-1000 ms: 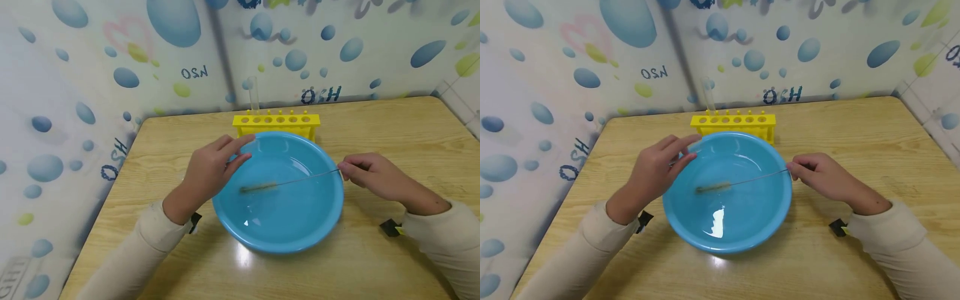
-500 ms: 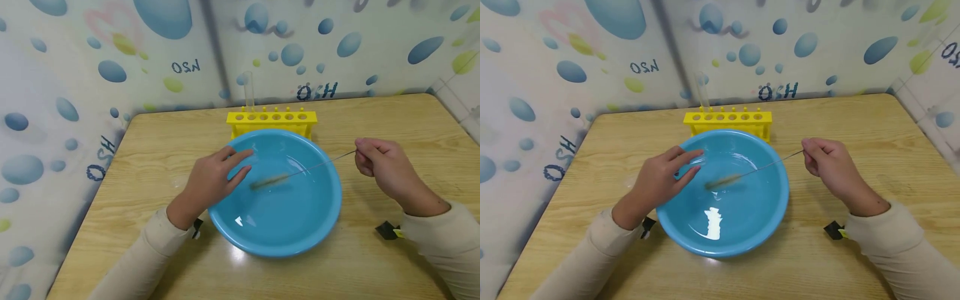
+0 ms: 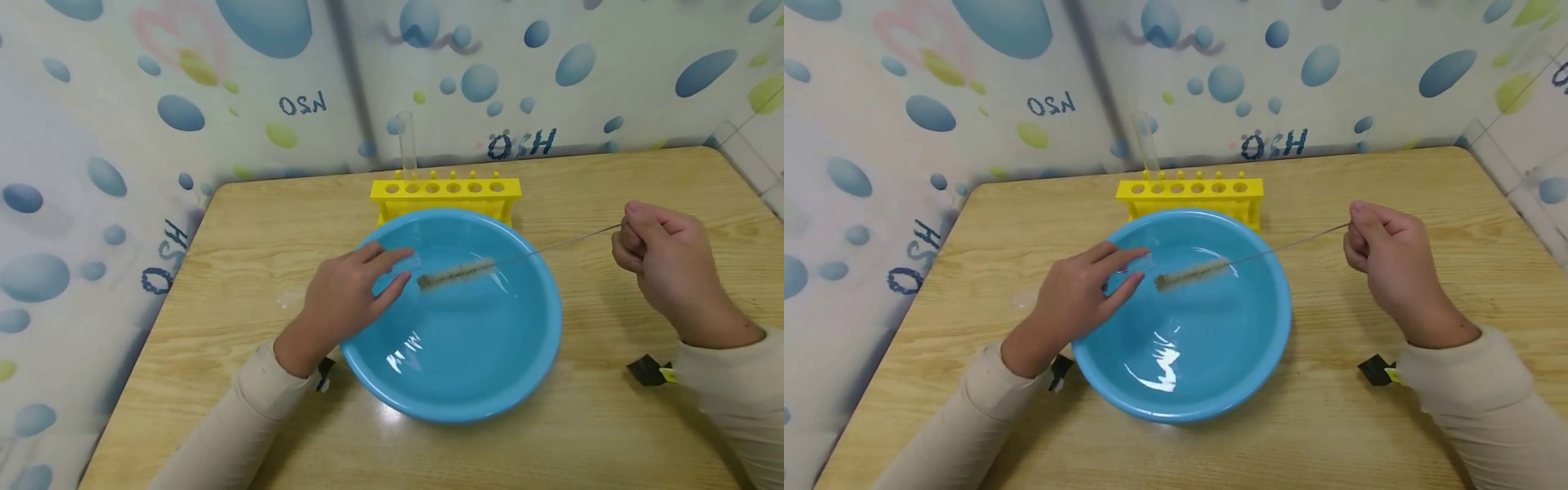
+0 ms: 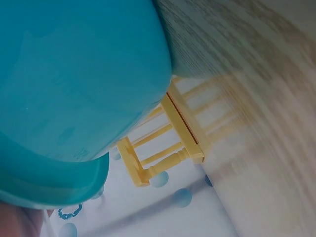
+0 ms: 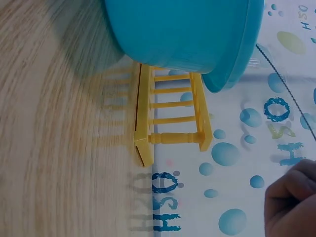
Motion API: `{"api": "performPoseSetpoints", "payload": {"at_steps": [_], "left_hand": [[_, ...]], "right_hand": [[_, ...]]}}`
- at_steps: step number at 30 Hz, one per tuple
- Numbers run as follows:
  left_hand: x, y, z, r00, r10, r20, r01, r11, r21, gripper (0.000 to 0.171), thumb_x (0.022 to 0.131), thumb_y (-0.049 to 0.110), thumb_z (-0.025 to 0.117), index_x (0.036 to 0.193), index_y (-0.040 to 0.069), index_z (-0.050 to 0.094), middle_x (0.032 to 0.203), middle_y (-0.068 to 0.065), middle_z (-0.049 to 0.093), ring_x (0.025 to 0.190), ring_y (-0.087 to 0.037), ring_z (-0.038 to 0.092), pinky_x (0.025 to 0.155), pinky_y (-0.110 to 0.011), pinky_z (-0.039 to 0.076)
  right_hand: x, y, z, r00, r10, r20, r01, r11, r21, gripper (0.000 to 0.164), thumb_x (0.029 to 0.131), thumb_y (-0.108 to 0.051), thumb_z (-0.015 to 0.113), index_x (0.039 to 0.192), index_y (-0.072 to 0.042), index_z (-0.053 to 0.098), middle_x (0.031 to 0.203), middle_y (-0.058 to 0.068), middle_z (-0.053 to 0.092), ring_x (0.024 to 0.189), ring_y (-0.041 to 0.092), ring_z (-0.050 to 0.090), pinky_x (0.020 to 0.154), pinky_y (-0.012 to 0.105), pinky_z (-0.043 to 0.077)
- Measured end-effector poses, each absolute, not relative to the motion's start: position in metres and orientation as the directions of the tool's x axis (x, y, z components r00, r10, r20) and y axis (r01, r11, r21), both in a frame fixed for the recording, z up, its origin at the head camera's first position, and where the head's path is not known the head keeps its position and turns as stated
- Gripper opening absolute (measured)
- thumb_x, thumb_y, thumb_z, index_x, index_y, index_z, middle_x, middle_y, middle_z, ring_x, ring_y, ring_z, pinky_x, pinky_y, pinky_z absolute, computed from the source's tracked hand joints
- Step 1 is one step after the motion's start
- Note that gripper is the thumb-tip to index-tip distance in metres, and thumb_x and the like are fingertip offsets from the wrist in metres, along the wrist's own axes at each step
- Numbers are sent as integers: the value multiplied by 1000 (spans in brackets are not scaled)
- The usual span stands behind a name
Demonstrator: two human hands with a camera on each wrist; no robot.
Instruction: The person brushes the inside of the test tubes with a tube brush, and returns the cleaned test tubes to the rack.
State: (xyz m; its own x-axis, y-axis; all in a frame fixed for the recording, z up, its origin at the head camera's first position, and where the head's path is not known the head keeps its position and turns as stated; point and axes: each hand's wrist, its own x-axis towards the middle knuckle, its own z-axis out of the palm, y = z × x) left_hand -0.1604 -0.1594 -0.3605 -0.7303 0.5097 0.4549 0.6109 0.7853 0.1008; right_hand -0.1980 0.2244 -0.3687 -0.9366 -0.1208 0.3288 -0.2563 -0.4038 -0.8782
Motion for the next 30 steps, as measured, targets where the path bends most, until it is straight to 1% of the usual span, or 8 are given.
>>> {"api": "performPoseSetpoints", "payload": {"at_steps": [3, 7, 13, 16, 20, 25, 30], "left_hand": [[-161, -159, -361, -737, 504, 450, 603, 791, 103, 38, 92, 34, 71, 126, 19, 70, 83, -1, 62, 54, -10, 48, 45, -20, 36], [-161, -159, -362, -739, 504, 447, 601, 793, 99, 36, 93, 35, 69, 126, 19, 70, 84, -1, 62, 54, -10, 49, 45, -20, 37], [-161, -160, -363, -736, 503, 454, 599, 795, 91, 34, 93, 34, 70, 125, 20, 71, 82, 0, 62, 54, -9, 50, 44, -20, 36], [-161, -160, -362, -735, 504, 454, 599, 796, 86, 34, 93, 34, 71, 124, 20, 71, 82, 0, 63, 55, -9, 52, 44, -20, 36], [-160, -160, -361, -735, 512, 445, 602, 794, 81, 34, 92, 34, 71, 124, 20, 71, 82, 0, 65, 56, -10, 54, 45, -20, 37], [-160, -160, -361, -735, 514, 442, 604, 793, 84, 33, 93, 34, 70, 123, 20, 72, 84, 0, 67, 57, -10, 57, 45, -20, 38], [-161, -161, -362, -735, 514, 443, 604, 793, 82, 33, 93, 34, 69, 123, 20, 71, 85, 0, 67, 61, -10, 61, 45, -20, 39]], "right_hand": [[-200, 226, -367, -931, -75, 358, -282, -475, -833, 43, 104, 0, 44, 64, 2, 31, 67, 5, 22, 53, 15, 15, 48, 28, 12], [-200, 228, -365, -935, -18, 355, -303, -481, -823, 40, 104, 0, 45, 65, 3, 36, 67, 5, 22, 52, 14, 12, 47, 27, 10], [-200, 229, -363, -942, 27, 335, -301, -516, -802, 49, 103, -3, 49, 60, -1, 26, 67, 6, 23, 52, 13, 10, 46, 26, 9], [-200, 228, -362, -943, 26, 331, -296, -517, -803, 50, 102, -4, 50, 59, -2, 26, 67, 6, 23, 52, 13, 10, 46, 26, 9], [-199, 226, -364, -948, -4, 318, -272, -511, -816, 43, 103, -5, 50, 63, 2, 36, 67, 6, 24, 50, 15, 12, 46, 27, 9], [-199, 225, -366, -949, -65, 309, -218, -571, -792, 34, 104, -3, 46, 72, 9, 48, 67, 8, 33, 49, 16, 16, 47, 27, 12], [-199, 225, -367, -956, -109, 272, -162, -576, -801, 32, 105, -4, 45, 76, 10, 51, 66, 7, 38, 50, 16, 15, 48, 27, 11]]}}
